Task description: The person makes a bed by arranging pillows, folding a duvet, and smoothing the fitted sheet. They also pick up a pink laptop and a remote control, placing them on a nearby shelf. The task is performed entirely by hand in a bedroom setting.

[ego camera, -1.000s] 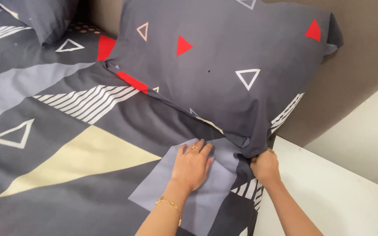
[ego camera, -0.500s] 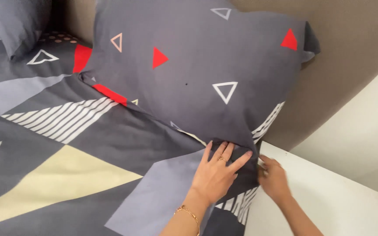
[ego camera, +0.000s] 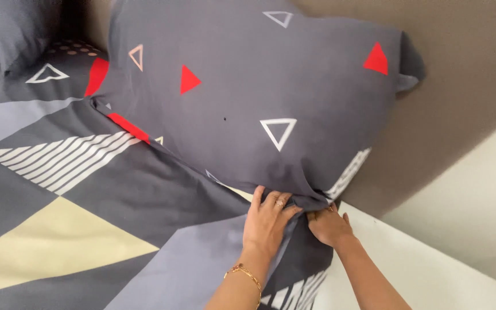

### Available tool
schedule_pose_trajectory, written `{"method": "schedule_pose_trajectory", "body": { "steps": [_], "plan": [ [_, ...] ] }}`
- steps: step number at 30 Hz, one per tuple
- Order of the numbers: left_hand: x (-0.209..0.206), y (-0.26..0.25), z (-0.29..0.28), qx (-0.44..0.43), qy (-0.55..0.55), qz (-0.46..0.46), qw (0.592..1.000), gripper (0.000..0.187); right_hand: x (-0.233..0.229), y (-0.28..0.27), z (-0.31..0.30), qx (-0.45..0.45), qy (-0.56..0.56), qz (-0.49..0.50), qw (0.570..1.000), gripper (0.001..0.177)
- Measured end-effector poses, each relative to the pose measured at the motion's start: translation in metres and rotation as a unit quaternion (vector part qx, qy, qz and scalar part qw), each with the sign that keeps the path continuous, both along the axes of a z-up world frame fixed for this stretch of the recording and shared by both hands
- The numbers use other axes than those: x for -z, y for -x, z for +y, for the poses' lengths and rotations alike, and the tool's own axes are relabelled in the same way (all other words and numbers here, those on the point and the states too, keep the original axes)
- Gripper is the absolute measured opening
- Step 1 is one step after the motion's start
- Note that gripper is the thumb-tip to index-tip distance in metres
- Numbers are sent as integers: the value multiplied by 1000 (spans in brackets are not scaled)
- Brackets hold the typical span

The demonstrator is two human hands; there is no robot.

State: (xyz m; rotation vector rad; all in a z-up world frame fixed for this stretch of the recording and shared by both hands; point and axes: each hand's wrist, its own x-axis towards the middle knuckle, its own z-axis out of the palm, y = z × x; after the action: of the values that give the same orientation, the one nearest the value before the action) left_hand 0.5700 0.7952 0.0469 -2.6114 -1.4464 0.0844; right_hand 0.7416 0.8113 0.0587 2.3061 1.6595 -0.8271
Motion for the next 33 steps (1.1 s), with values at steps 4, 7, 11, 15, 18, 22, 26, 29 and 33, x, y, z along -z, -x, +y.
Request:
{"method": "schedule_pose_trajectory", "body": {
  "steps": [4, 7, 11, 15, 18, 22, 26, 29, 33],
  "plan": [
    [3, -5, 10, -4, -20, -35, 999, 49, 45, -24, 44, -5, 35, -30, 999, 72],
    [1, -1, 8, 7, -3, -6, 1000, 55, 64, -31, 54, -18, -27, -63, 998, 64],
    [1, 4, 7, 13, -19, 0, 1000, 54, 87, -39, 58, -39, -167, -137, 976, 48],
    [4, 2, 6, 1, -26, -11, 1000, 56, 113, -54, 55, -55, -300, -211, 929, 39],
    [-3, 0, 5, -10, -14, -15, 1000, 60, 98, -40, 57, 40, -287, -170, 942, 70],
    [-4, 17, 16, 40, -16, 9, 999, 57, 51, -33, 39, 72, -268, -137, 951, 55],
    [-4, 40, 31, 88, -119, -38, 988, 48, 44, -40, 35, 78, -260, -97, 957, 41],
    [-15, 47, 35, 94, -146, -8, 985, 54, 50, -46, 37, 35, -292, -133, 946, 40],
    [-23, 60, 48, 109, -152, 57, 981, 67, 55, -45, 46, 11, -298, -176, 938, 36]
  ]
}}
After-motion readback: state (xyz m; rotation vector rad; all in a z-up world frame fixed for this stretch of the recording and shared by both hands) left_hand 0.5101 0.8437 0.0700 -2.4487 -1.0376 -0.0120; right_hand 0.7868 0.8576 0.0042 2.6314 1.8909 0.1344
